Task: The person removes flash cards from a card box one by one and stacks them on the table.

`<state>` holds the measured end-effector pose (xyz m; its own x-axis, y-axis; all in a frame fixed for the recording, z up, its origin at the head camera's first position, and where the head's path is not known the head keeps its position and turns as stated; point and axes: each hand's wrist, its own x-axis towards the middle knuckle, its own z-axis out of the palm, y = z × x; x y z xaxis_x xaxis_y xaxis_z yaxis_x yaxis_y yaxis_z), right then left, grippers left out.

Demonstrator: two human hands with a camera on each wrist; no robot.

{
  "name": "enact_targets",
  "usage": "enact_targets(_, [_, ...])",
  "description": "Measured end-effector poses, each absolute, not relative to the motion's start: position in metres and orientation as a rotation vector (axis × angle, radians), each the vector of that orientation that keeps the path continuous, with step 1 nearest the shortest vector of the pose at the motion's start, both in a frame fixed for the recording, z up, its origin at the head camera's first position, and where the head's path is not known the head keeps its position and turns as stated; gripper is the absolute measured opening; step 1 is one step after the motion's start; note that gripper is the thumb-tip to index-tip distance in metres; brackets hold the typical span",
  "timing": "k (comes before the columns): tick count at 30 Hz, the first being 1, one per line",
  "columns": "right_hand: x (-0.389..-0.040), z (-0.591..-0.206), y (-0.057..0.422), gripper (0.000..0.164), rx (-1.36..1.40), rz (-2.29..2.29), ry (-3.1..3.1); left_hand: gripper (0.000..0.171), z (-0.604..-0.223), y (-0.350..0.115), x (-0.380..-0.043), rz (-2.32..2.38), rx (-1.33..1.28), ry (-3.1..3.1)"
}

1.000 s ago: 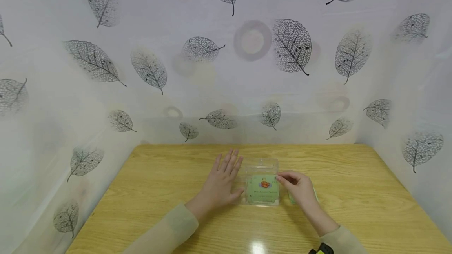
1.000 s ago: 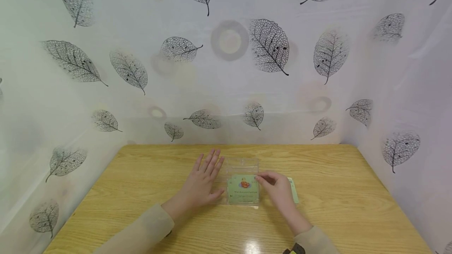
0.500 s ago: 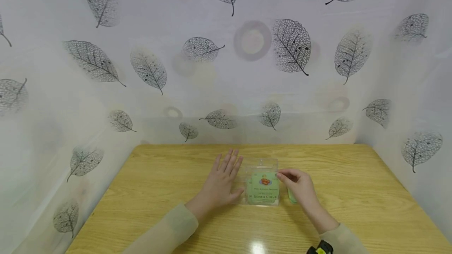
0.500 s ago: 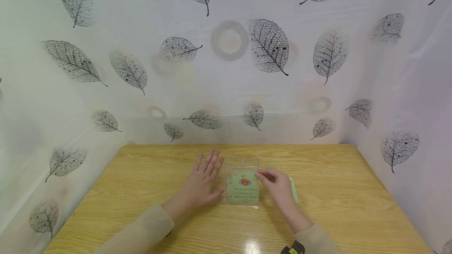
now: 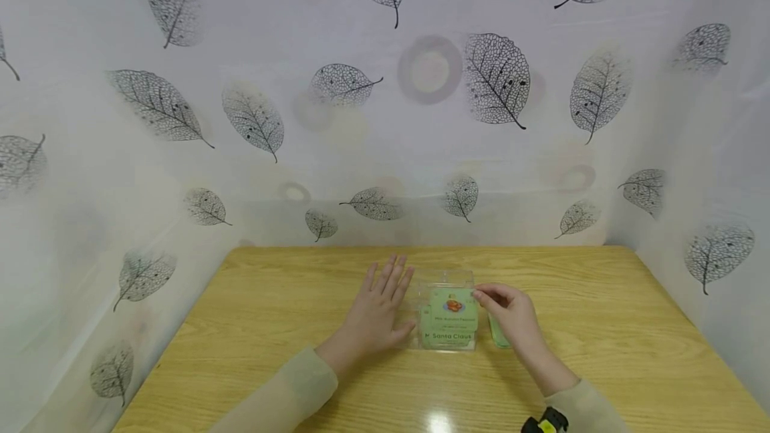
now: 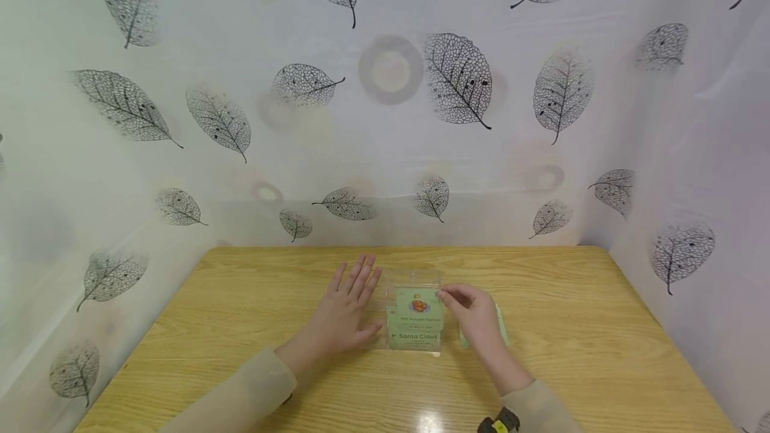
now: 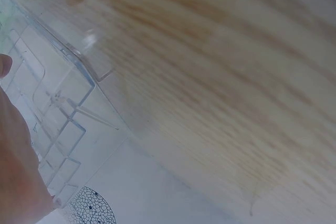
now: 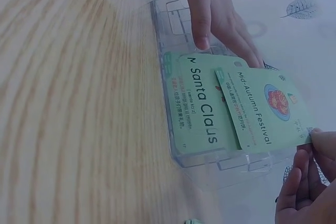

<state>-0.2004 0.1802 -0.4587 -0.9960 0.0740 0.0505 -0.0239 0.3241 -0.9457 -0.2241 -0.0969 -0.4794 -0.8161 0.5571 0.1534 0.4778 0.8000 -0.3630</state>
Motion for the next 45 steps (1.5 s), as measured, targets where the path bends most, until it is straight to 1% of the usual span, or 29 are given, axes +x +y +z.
enact_targets(16, [-0.202,-0.456,0.189,0.026,-0.086,1.801,-2.470,0.102,-0.480,-0.097,-0.224,0.423,-0.804,-2.732])
enact_targets(32, [-0.201,-0.457,0.200,0.037,-0.126,1.848,-2.467,0.103,-0.481,-0.098,-0.224,0.425,-0.801,-2.703])
enact_targets(45, [-0.198,-0.457,0.204,0.037,-0.139,1.858,-2.451,0.102,-0.484,-0.098,-0.226,0.404,-0.814,-2.692])
